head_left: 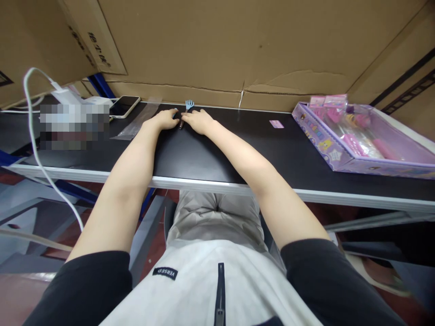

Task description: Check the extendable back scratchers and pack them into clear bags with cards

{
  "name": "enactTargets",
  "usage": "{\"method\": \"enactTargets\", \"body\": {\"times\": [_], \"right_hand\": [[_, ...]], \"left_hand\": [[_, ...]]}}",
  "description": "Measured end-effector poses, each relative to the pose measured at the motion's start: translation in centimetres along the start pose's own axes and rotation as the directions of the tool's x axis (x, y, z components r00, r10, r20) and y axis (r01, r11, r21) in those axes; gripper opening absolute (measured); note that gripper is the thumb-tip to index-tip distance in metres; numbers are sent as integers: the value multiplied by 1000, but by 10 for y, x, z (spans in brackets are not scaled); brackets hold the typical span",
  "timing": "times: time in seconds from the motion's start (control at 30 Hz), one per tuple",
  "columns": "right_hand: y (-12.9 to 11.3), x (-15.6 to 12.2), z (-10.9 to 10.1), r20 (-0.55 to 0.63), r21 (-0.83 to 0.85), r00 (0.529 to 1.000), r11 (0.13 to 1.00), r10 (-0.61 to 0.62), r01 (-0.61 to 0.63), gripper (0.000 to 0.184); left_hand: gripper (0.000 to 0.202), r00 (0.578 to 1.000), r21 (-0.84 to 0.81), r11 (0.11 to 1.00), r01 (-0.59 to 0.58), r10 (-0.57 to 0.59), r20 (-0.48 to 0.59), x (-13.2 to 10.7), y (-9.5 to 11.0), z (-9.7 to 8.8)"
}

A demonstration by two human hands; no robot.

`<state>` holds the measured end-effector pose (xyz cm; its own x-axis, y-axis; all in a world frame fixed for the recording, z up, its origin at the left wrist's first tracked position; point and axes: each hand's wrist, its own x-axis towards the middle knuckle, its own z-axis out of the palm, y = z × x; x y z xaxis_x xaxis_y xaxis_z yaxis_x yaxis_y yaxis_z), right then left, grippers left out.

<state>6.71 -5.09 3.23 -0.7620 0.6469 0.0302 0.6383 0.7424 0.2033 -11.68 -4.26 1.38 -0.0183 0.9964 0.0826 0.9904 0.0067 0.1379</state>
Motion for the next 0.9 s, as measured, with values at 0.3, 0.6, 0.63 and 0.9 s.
{"method": "enactTargets", "body": {"times": [0.3, 0.6, 0.63, 0.9], "right_hand": [[3, -2, 1, 17, -24, 999, 999, -32, 33, 59], [12, -7, 14, -35, 54, 999, 998, 37, -35, 55], [12, -8, 15, -42, 58, 998, 998, 43, -41, 55], [6, -13, 13, -50, 89, 988, 986, 144, -139, 56]], "left_hand": [[78, 998, -73, 996, 47, -44, 41, -6, 7, -6], [79, 997, -79, 995, 62, -58, 51, -3, 4, -3], [79, 997, -83, 995, 63, -59, 53, -3, 5, -3], [80, 997, -79, 995, 56, -52, 54, -1, 3, -2]]}}
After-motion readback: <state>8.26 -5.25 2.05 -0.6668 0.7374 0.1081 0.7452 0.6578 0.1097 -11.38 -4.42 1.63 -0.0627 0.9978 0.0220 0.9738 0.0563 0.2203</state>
